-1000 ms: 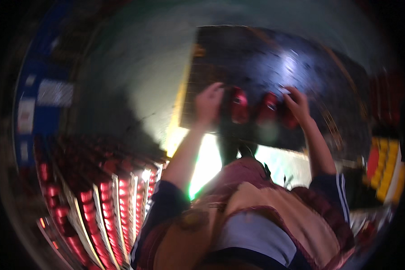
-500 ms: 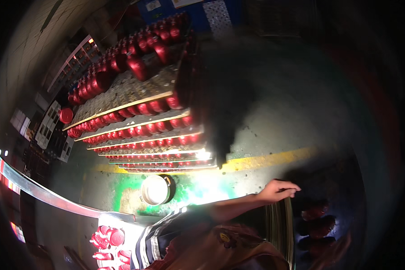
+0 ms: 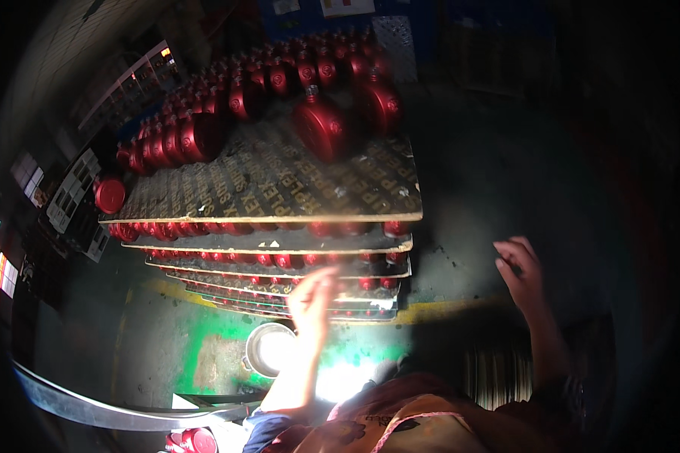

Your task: The person repeatedly picks up red decorative ornaments from a rack and places them into a metal tray with circular indentations. The person handles the ornaments one at a time, filling the tray and then returning to the rack to continue the process.

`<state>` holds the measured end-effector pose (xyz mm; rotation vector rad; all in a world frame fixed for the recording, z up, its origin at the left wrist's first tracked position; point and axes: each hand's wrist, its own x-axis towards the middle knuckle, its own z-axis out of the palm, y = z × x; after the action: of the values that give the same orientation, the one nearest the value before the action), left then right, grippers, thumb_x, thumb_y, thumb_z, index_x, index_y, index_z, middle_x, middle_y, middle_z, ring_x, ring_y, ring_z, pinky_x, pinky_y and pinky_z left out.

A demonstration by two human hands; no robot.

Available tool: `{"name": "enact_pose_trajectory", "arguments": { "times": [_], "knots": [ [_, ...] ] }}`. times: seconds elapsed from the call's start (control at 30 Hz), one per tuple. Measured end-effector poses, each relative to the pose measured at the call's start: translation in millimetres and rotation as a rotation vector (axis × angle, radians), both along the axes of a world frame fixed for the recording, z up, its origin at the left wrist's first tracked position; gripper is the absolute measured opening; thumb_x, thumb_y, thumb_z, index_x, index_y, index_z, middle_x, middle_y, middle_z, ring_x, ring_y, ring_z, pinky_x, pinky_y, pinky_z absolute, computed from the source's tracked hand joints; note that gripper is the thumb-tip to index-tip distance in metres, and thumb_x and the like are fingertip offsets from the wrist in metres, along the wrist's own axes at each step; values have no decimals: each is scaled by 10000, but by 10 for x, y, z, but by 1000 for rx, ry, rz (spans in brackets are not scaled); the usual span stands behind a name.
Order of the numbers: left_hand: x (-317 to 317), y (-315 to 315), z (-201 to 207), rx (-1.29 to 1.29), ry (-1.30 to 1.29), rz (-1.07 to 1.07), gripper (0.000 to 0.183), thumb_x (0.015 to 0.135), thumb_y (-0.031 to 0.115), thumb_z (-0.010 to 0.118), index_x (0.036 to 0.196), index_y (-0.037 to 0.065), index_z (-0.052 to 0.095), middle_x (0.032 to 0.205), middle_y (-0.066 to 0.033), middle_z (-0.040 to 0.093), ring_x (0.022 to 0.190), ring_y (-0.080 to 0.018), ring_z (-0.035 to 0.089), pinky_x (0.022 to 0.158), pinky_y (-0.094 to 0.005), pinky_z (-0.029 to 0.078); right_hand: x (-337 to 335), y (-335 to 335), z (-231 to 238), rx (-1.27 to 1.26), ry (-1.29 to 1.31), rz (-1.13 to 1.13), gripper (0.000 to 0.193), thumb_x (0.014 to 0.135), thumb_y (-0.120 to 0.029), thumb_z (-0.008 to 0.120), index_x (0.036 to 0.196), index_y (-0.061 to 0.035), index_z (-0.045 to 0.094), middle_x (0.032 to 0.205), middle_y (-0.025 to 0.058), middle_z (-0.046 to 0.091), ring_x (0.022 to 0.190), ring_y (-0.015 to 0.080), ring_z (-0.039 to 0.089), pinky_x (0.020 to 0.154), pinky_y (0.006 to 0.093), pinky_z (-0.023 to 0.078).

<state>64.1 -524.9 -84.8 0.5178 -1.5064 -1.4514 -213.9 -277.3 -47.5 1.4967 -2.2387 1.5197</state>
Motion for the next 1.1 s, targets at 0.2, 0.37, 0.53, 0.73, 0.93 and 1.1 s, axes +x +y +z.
{"name": "enact_pose_trajectory", "arguments": {
  "times": [0.2, 0.37, 0.53, 0.73, 0.93, 1.1],
  "knots": [
    [531, -1023, 290, -180, -34, 392, 225, 930, 66, 628, 1148, 30, 671, 886, -30, 673, 666, -58, 536, 576, -188, 432, -968, -1484, 472, -147, 96, 221, 395, 848, 67, 628, 1216, -74, 619, 1136, 45, 520, 899, 89, 559, 682, 205, 488],
    [908, -1828, 1081, -395, -334, 615, 347, 940, 86, 626, 1282, 38, 594, 1108, -60, 653, 1000, -111, 596, 839, -237, 478, -1886, -2865, 1013, -42, 267, 2, 445, 911, -98, 642, 1328, -224, 549, 1326, 78, 472, 1160, 209, 540, 868, 299, 532],
    [728, -2587, 1660, -770, -639, 783, 430, 850, 105, 681, 1272, 99, 604, 1204, -95, 612, 1008, -213, 623, 885, -320, 497, -2629, -4245, 1365, 104, 432, -68, 466, 937, -313, 611, 1389, -266, 512, 1384, 152, 459, 1280, 319, 483, 1035, 440, 432],
    [240, -3852, 1730, -1000, -956, 875, 566, 789, 271, 731, 1331, 256, 568, 1315, -165, 536, 1207, -409, 485, 1013, -470, 435, -2947, -5229, 1356, 200, 299, -59, 575, 877, -388, 676, 1389, -170, 531, 1307, 211, 585, 1204, 343, 574, 1024, 389, 447],
    [-55, -4492, 1511, -775, -1228, 903, 630, 793, 421, 715, 1373, 328, 486, 1285, -222, 461, 1167, -497, 469, 919, -515, 489, -2902, -5449, 1342, 424, 275, -250, 726, 795, -589, 661, 1434, -317, 453, 1437, 304, 388, 1345, 468, 347, 1078, 487, 371],
    [-68, -4436, 1462, -886, -1073, 934, 624, 777, 378, 758, 1342, 281, 511, 1273, -234, 472, 1125, -470, 520, 909, -510, 491, -2875, -5513, 1186, 315, 212, -357, 581, 823, -500, 652, 1347, -340, 460, 1248, 276, 533, 1197, 435, 515, 1012, 466, 430]
  ]
}}
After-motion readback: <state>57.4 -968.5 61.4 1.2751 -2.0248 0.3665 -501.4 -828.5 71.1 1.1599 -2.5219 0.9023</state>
